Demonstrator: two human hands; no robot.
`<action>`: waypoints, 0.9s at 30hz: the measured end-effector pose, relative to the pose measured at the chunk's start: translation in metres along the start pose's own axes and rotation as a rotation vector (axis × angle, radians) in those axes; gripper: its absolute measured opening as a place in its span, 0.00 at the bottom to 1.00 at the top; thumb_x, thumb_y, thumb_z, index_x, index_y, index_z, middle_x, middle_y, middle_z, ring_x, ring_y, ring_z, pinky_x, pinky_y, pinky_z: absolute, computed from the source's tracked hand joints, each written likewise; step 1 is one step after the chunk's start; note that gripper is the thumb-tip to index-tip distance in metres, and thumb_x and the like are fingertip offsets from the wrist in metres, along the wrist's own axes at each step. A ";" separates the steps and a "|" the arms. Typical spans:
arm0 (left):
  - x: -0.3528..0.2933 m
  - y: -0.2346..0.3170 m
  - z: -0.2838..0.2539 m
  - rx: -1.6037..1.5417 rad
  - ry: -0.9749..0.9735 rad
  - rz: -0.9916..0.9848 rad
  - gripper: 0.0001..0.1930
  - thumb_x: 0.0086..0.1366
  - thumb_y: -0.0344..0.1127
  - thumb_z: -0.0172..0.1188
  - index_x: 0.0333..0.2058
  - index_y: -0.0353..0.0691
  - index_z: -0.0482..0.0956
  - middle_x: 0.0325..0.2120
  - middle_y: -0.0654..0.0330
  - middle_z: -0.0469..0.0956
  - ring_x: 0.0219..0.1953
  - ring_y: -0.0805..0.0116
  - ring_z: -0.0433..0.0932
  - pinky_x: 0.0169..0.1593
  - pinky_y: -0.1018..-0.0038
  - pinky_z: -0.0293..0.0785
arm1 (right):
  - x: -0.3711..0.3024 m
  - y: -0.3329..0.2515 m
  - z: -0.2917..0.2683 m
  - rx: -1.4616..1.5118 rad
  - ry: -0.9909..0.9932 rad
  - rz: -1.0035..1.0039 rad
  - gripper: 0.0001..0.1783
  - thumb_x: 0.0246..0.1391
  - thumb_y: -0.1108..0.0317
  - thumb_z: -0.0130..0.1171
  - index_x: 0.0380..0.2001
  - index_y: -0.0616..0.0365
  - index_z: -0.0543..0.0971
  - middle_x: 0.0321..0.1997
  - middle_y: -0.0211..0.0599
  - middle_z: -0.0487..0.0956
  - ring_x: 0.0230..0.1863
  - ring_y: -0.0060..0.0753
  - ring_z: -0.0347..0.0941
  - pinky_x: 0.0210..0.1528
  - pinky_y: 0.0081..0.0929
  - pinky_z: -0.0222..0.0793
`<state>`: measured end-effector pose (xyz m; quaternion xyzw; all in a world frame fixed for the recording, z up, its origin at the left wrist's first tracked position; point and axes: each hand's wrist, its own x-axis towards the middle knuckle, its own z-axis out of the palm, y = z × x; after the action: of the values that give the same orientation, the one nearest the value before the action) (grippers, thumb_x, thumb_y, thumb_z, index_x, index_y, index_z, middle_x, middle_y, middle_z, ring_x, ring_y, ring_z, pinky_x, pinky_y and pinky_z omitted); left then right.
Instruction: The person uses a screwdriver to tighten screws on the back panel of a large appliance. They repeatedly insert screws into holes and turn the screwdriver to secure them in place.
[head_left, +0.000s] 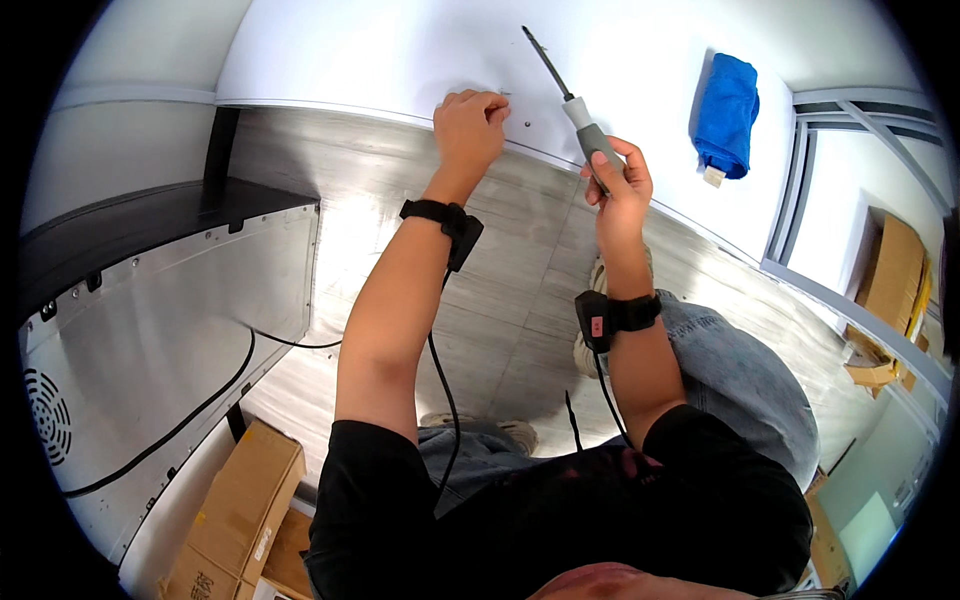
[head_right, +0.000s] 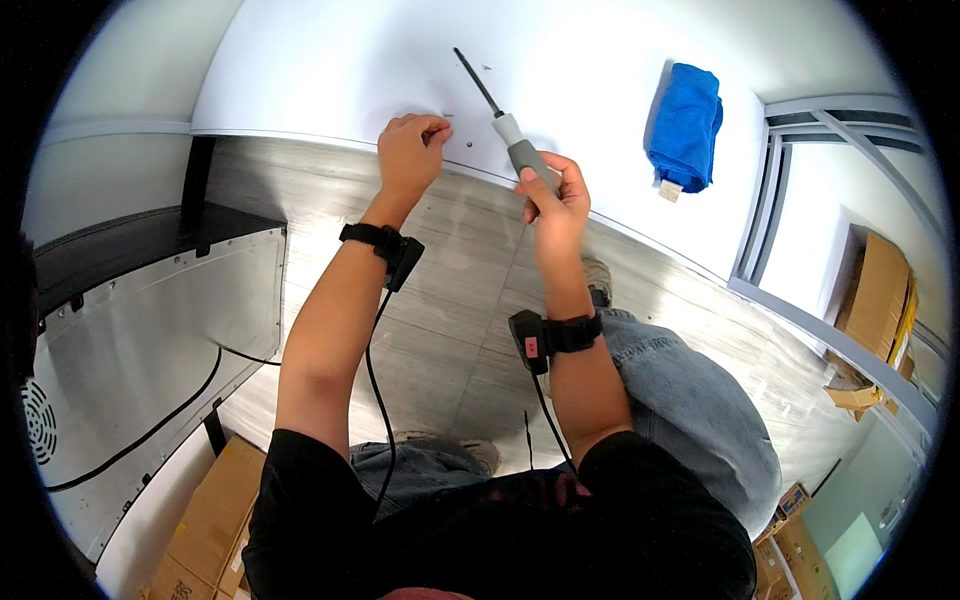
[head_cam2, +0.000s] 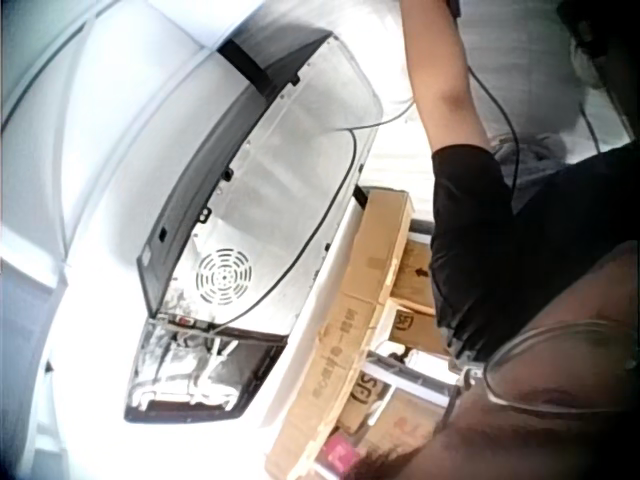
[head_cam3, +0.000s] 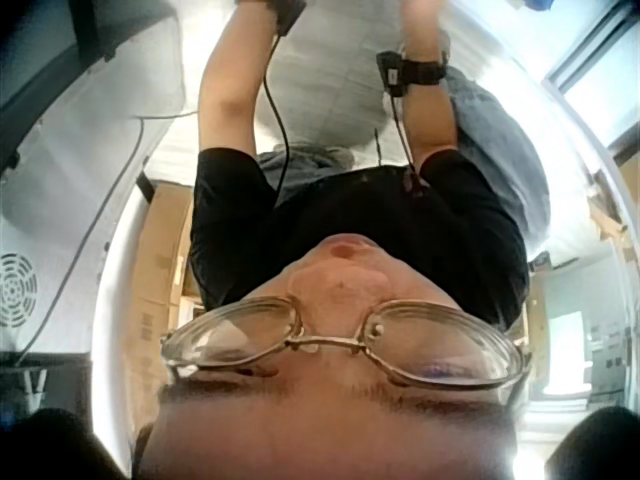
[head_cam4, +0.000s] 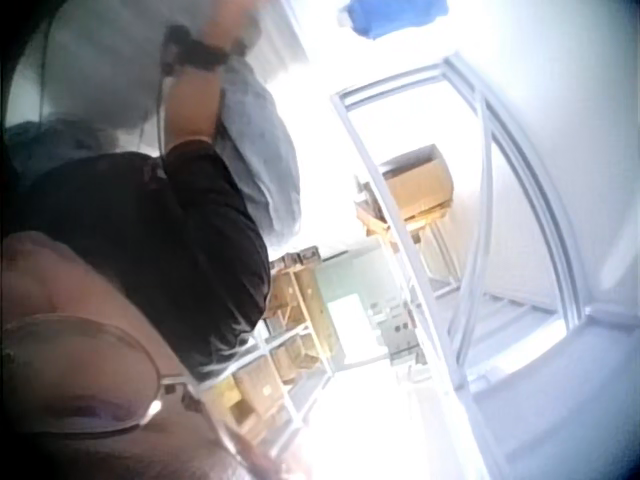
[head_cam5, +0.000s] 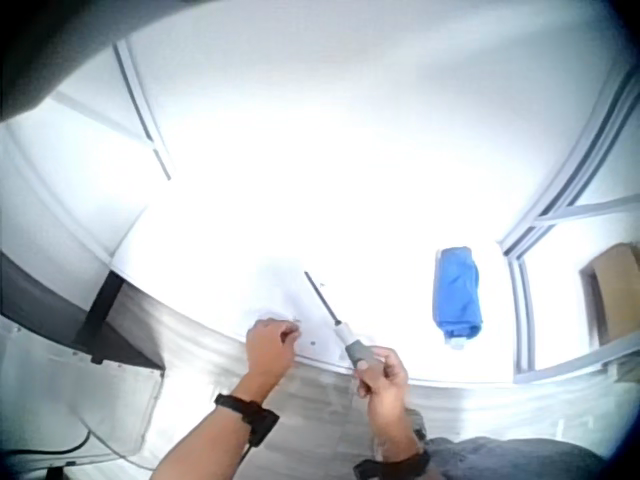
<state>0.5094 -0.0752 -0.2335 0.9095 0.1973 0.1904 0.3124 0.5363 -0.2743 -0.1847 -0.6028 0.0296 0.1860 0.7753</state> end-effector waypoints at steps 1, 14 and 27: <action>-0.001 0.002 -0.005 -0.043 -0.020 -0.020 0.07 0.53 0.32 0.63 0.32 0.42 0.81 0.27 0.62 0.79 0.31 0.67 0.74 0.37 0.72 0.71 | -0.001 -0.001 0.002 -0.014 -0.034 0.003 0.12 0.51 0.69 0.60 0.39 0.59 0.74 0.20 0.32 0.76 0.14 0.15 0.61 0.15 0.14 0.54; -0.213 -0.066 -0.227 -1.387 0.078 -1.041 0.07 0.69 0.33 0.45 0.37 0.39 0.71 0.39 0.54 0.77 0.42 0.61 0.78 0.45 0.71 0.79 | -0.083 0.026 0.094 -0.343 -0.903 0.197 0.14 0.44 0.68 0.62 0.37 0.58 0.75 0.31 0.29 0.77 0.28 0.16 0.69 0.25 0.16 0.60; -0.391 -0.093 -0.306 -1.673 0.665 -0.980 0.07 0.69 0.32 0.45 0.39 0.35 0.69 0.42 0.51 0.75 0.42 0.62 0.78 0.48 0.71 0.78 | -0.206 0.087 0.173 -0.565 -1.259 0.181 0.12 0.43 0.72 0.61 0.34 0.60 0.75 0.29 0.28 0.75 0.29 0.17 0.67 0.33 0.18 0.61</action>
<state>0.0110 -0.0439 -0.1570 0.1207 0.4278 0.3610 0.8198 0.2860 -0.1452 -0.1620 -0.5541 -0.4253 0.5646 0.4398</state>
